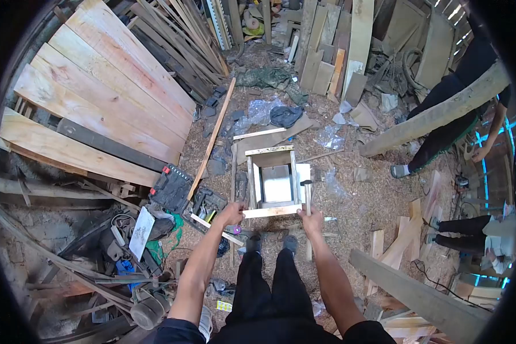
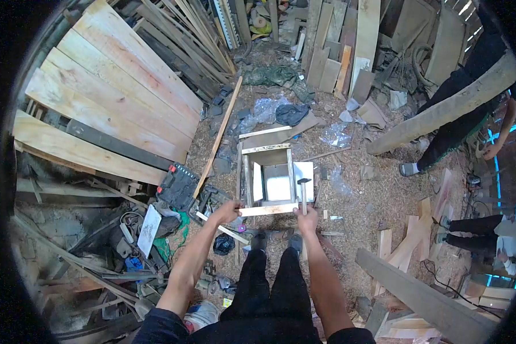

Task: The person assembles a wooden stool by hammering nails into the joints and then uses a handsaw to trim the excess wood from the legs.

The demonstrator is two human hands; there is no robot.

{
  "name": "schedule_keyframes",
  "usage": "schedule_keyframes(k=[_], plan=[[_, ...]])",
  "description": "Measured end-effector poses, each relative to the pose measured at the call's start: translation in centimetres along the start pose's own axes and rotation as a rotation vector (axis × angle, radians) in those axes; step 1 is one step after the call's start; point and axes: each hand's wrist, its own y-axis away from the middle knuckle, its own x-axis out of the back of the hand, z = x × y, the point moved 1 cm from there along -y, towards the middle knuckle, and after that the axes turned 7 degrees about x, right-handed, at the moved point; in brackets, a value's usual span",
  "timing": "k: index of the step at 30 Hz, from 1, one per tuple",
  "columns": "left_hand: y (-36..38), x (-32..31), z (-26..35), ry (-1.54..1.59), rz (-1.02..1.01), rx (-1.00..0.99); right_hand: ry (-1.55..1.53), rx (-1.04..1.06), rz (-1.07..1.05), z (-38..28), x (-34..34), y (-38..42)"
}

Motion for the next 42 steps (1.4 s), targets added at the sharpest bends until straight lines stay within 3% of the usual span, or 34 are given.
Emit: schedule_keyframes(k=[3,7,11,13,16,21,23,27,32,35,37,42], plan=[[1.0,-1.2,-0.5,0.009,0.003,0.059,0.114,-0.062,-0.075,-0.2,1.3,1.5],[2.5,-3.3,-1.5,0.154,0.061,0.081,0.178,0.025,-0.103,0.7,1.5,2.6],[3.0,-3.6,-1.3,0.421,0.002,0.166,-0.092,0.029,-0.114,4.4,0.4,1.2],[3.9,-2.9,0.0,0.323,0.052,0.127,0.044,0.046,-0.141,4.4,0.7,0.8],[4.6,-2.2,0.7,0.217,0.064,0.123,-0.029,0.044,-0.153,4.6,0.3,0.7],[4.0,-2.3,-1.5,0.379,-0.049,0.119,-0.014,0.044,-0.12,4.0,0.3,1.5],[5.1,-1.7,-0.5,0.359,-0.063,0.18,-0.056,-0.054,-0.121,4.4,0.1,1.9],[3.6,-2.5,-1.9,0.432,-0.065,0.051,0.077,-0.017,-0.081,4.0,0.1,1.4],[3.5,-2.2,-1.2,0.424,0.016,0.062,0.076,-0.068,-0.032,1.6,-0.1,1.2],[4.8,-1.4,0.6,0.149,0.12,-0.067,0.064,-0.075,-0.036,3.0,-0.4,0.4],[5.7,-1.4,1.4,0.006,0.363,-0.179,0.024,-0.061,-0.031,3.2,-0.2,0.0],[4.3,-1.0,1.0,-0.092,0.381,-0.3,0.069,-0.019,-0.027,2.9,-0.5,-1.1]])
